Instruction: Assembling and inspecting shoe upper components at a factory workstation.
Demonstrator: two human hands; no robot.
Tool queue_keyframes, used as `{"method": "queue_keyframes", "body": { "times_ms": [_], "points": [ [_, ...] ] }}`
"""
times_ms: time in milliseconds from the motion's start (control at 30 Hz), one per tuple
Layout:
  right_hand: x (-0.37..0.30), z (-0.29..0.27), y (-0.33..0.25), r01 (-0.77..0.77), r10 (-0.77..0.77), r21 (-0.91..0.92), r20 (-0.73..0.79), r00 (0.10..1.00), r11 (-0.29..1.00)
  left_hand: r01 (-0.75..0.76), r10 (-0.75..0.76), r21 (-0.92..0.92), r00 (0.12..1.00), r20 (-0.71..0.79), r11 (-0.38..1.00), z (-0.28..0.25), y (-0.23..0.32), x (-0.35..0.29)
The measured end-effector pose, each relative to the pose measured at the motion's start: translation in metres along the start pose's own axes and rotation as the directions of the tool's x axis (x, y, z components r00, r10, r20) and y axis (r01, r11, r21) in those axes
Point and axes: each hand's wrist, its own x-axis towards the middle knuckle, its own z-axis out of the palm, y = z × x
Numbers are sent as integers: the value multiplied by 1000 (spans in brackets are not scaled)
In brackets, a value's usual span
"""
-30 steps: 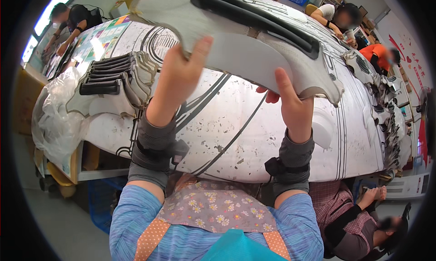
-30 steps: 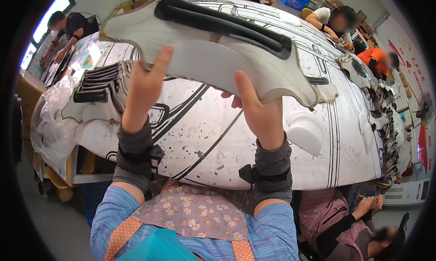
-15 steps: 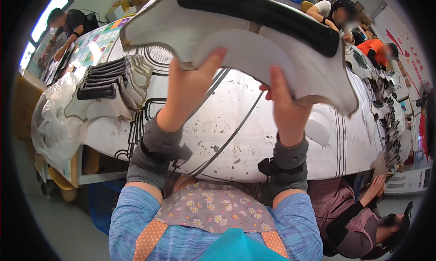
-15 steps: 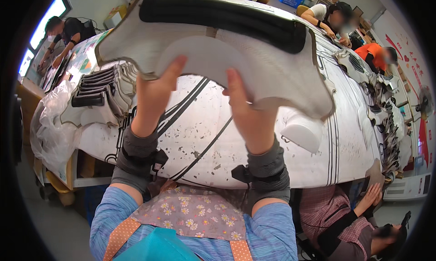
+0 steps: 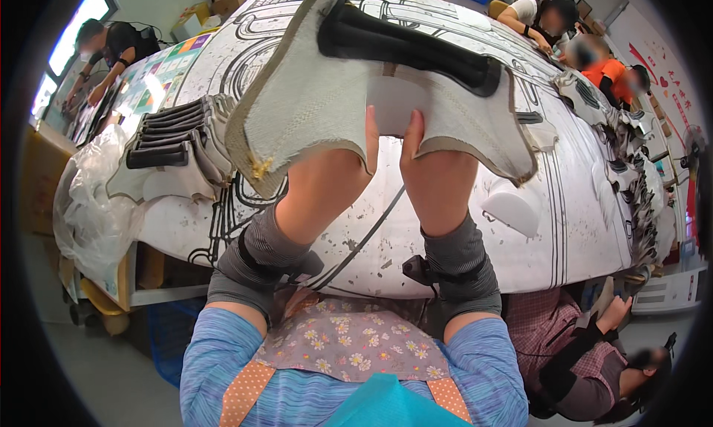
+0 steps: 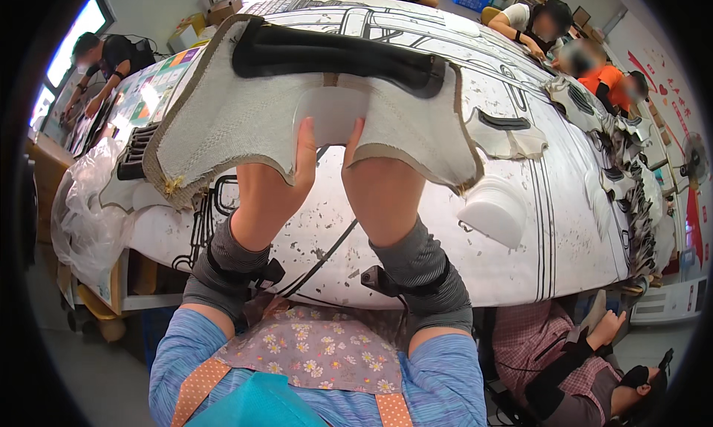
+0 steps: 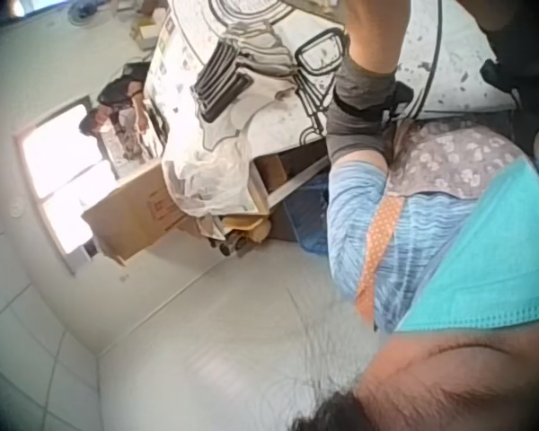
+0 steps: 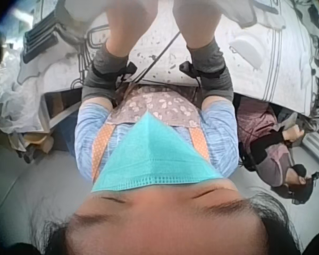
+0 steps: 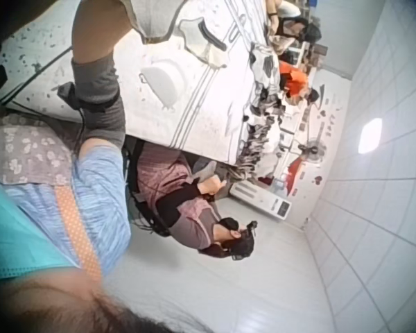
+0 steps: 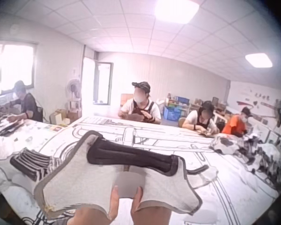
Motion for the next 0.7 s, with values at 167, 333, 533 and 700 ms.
{"method": "queue_keyframes", "body": {
  "times_ms": [167,333,533,700],
  "points": [
    [1,15,-3,-211,197,433,76,977,876,51,-57,134,997,44,990,-9,2,2],
    [11,-17,-4,-477,414,813,581,701,-334,593,-531,-670,778,335,447,-18,-3,10],
    [3,-4,0,-511,388,647,339,857,566,365,-357,-562,925,129,742,-1,-7,3],
    [-3,19,-4,-241,175,491,177,969,837,138,-138,19,990,24,990,8,-32,2]
  ]
}}
